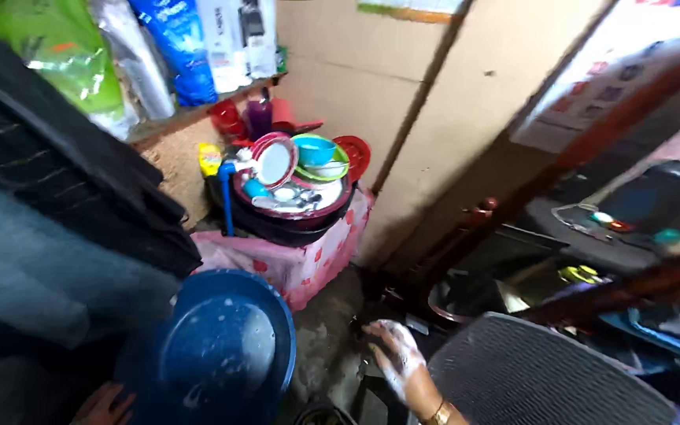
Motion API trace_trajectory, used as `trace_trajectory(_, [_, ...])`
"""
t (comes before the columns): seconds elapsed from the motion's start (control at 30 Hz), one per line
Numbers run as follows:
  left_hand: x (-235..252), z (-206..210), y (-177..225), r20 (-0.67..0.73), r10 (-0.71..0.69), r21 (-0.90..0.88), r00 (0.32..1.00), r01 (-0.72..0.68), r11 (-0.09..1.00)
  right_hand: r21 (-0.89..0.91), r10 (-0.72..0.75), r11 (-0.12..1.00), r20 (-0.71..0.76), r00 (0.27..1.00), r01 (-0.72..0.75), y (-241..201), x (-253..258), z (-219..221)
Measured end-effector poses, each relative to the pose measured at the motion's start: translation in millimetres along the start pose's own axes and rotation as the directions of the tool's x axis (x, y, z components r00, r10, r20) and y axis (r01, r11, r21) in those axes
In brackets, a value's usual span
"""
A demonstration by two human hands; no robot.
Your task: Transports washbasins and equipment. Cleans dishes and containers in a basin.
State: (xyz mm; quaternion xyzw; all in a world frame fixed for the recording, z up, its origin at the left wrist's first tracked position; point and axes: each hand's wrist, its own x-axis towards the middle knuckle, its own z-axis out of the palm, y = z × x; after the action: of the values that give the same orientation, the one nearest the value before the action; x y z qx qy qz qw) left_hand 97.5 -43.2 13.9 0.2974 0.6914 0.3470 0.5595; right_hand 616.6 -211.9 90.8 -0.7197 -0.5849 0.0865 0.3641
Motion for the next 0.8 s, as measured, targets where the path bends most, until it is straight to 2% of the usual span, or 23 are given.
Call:
trace_trajectory(0.13, [-12, 32, -11, -0.094, -0.071, 0.022, 0.993, 0.073, 0.997, -0.019, -0.117, 0.992, 0.159, 0.980, 0.121, 30, 60, 0])
trace_trajectory(0.23, [-14, 66, -39, -0.114, -0.072, 0.177, 0.991, 0.092, 0.980, 0.032, -0.197, 0.980, 0.252, 0.948, 0.195, 69, 113, 4])
trace_trajectory(0.3, [-23, 93, -63, -0.261, -0.034, 0.349, 0.965, 0.127, 0.928, 0.072, -0.179, 0.984, 0.345, 0.921, 0.165, 96, 147, 10])
trace_trajectory(0.37, [-31, 114, -86, -0.449, -0.044, 0.428, 0.892, 0.258, 0.866, 0.080, -0.115, 0.993, 0.478, 0.871, 0.087, 121, 182, 22])
trace_trajectory(0.43, [-47, 128, -107, -0.572, -0.159, 0.340, 0.805, 0.408, 0.847, 0.060, -0.001, 0.997, 0.663, 0.749, -0.051, 144, 204, 37])
trace_trajectory(0.53, [-71, 149, -131, -0.589, -0.333, 0.053, 0.737, 0.446, 0.894, 0.006, 0.182, 0.939, 0.840, 0.512, -0.344, 154, 219, 86])
trace_trajectory(0.6, [-87, 156, -139, -0.511, -0.472, -0.125, 0.719, 0.481, 0.868, -0.041, 0.288, 0.803, 0.900, 0.326, -0.594, 139, 211, 132])
trace_trajectory(0.67, [-98, 159, -142, -0.435, -0.552, -0.255, 0.711, 0.490, 0.833, -0.093, 0.328, 0.649, 0.930, 0.167, -0.756, 121, 196, 178])
trace_trajectory(0.73, [-101, 160, -142, -0.391, -0.571, -0.309, 0.722, 0.481, 0.820, -0.110, 0.333, 0.558, 0.938, 0.100, -0.822, 103, 183, 220])
trace_trajectory(0.77, [-102, 159, -144, -0.381, -0.569, -0.326, 0.729, 0.470, 0.820, -0.108, 0.345, 0.534, 0.933, 0.100, -0.838, 96, 176, 239])
trace_trajectory(0.8, [-102, 158, -146, -0.370, -0.564, -0.349, 0.739, 0.452, 0.821, -0.095, 0.371, 0.532, 0.919, 0.131, -0.841, 87, 168, 257])
